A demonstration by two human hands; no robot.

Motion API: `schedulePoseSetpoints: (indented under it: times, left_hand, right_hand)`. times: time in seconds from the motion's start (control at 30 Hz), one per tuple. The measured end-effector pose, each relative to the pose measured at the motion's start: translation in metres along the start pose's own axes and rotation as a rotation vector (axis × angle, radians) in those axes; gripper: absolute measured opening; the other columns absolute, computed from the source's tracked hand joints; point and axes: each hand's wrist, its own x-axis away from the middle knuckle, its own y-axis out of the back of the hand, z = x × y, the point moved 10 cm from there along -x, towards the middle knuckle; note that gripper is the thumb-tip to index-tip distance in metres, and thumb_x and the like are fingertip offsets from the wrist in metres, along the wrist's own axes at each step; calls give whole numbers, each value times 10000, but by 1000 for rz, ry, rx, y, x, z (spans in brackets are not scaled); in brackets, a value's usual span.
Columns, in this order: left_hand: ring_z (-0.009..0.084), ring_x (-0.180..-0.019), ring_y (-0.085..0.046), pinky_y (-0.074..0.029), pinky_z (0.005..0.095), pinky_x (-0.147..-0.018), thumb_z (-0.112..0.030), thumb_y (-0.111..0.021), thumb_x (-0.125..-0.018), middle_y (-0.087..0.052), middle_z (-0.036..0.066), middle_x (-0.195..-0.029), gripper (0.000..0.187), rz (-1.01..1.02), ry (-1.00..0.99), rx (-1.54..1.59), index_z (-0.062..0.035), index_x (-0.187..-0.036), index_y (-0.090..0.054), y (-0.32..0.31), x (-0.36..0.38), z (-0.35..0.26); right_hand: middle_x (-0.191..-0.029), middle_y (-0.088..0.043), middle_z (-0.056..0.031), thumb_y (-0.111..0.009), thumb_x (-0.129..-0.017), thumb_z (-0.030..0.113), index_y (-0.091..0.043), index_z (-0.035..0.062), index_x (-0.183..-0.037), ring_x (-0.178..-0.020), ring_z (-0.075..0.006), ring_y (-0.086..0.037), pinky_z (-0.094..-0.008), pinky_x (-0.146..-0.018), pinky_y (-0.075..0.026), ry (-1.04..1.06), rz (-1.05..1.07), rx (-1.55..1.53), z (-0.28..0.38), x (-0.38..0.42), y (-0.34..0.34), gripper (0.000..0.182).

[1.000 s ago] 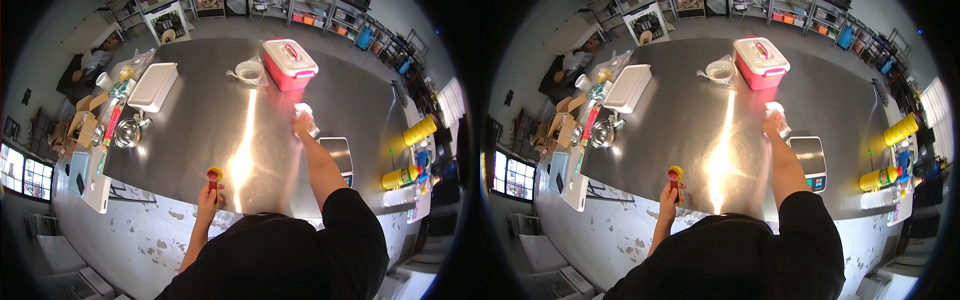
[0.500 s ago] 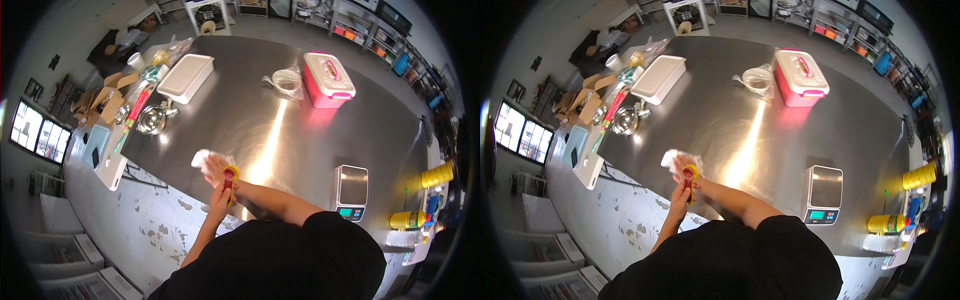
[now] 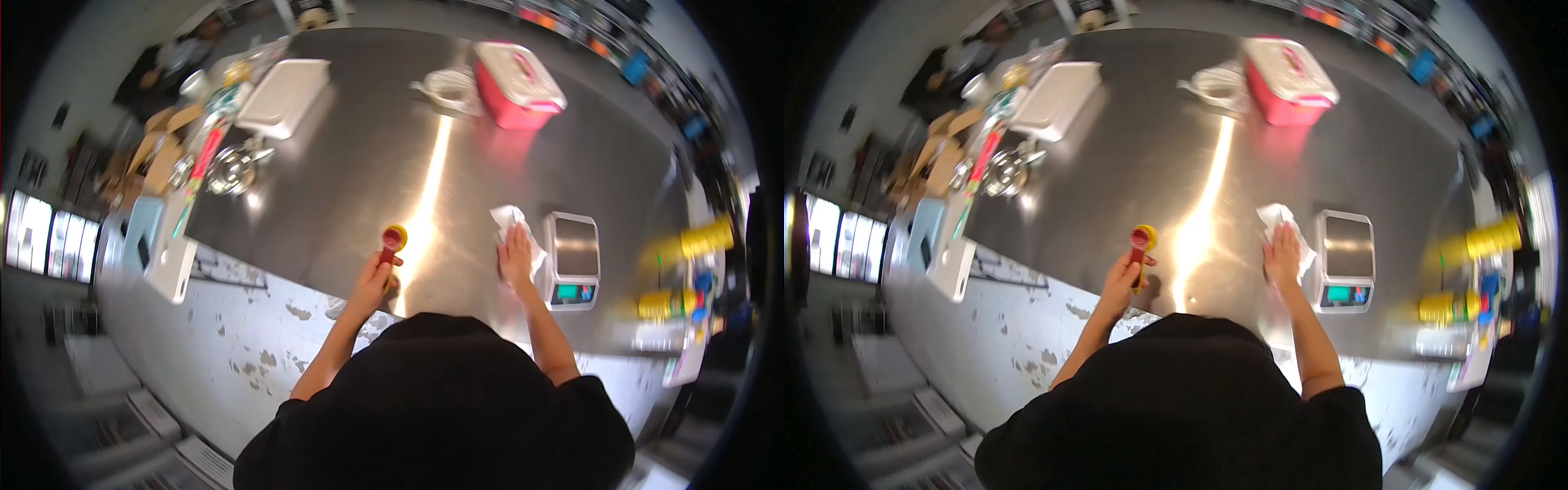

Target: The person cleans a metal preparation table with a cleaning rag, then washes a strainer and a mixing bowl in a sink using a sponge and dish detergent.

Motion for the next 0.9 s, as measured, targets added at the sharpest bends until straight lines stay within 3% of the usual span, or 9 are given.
schedulePoseSetpoints:
  times: [0.03,0.17,0.23,0.33,0.4,0.5,0.6,0.73,0.9]
  left_hand:
    - [53,-632,-454,-383,194,-596,-174,-365,-896,-551,30,-930,223,3,-28,13,-36,-1029,-480,-3,-1,-1]
    - [62,-622,-488,-406,203,-584,-211,-405,-877,-571,87,-959,238,91,-16,-25,-35,-1008,-498,-24,0,-3]
    - [63,-616,-489,-392,199,-578,-197,-405,-877,-572,89,-957,213,148,-26,12,-42,-988,-500,-37,0,-1]
    - [66,-609,-485,-388,196,-587,-178,-397,-881,-571,90,-958,193,232,10,10,-44,-974,-500,-56,-2,5]
    - [69,-604,-480,-380,192,-584,-171,-394,-880,-572,88,-954,189,278,26,9,-45,-969,-503,-65,-4,10]
    - [51,-604,-468,-365,184,-553,-158,-371,-887,-568,55,-937,191,348,27,-33,-41,-979,-490,-87,-6,9]
    - [62,-604,-470,-365,188,-557,-167,-381,-881,-570,67,-944,202,401,34,-63,-40,-982,-500,-108,-9,13]
    - [75,-601,-476,-368,190,-556,-186,-405,-869,-570,78,-944,222,471,17,-68,-36,-993,-513,-141,-11,19]
    - [69,-603,-467,-369,197,-556,-168,-378,-880,-561,54,-918,206,491,16,-132,-31,-981,-495,-177,-1,19]
  right_hand:
    - [-1381,-168,-172,-357,-861,279,-244,23,-1308,-1284,-281,-158,-409,-1036,-107,-79,-33,-11,-19,11,2,528]
    - [-1341,-229,-224,-427,-823,259,-286,-27,-1271,-1263,-325,-200,-425,-1016,-171,-2,-178,-34,10,62,12,551]
    - [-1339,-244,-211,-439,-820,249,-309,-3,-1265,-1257,-325,-214,-436,-1015,-172,79,-28,-86,40,81,7,528]
    - [-1355,-232,-175,-423,-849,240,-405,78,-1229,-1253,-307,-231,-453,-1009,-191,195,-23,-185,57,104,3,414]
    - [-1316,-295,-175,-508,-788,133,-541,80,-1093,-1227,-316,-283,-470,-977,-265,246,-141,-478,65,115,39,312]
    - [-1214,-402,-159,-560,-699,37,-586,68,-978,-1151,-316,-384,-462,-958,-308,275,-304,-331,56,128,74,282]
    - [-1063,-500,-112,-579,-666,38,-591,70,-934,-1049,-261,-474,-467,-957,-311,204,-438,-334,42,140,98,270]
    - [-916,-568,-43,-587,-650,35,-595,80,-897,-925,-175,-540,-450,-958,-314,224,-429,-353,39,157,100,252]
    - [-941,-558,-58,-569,-696,68,-582,75,-921,-931,-206,-536,-471,-974,-291,296,-391,-451,29,174,100,225]
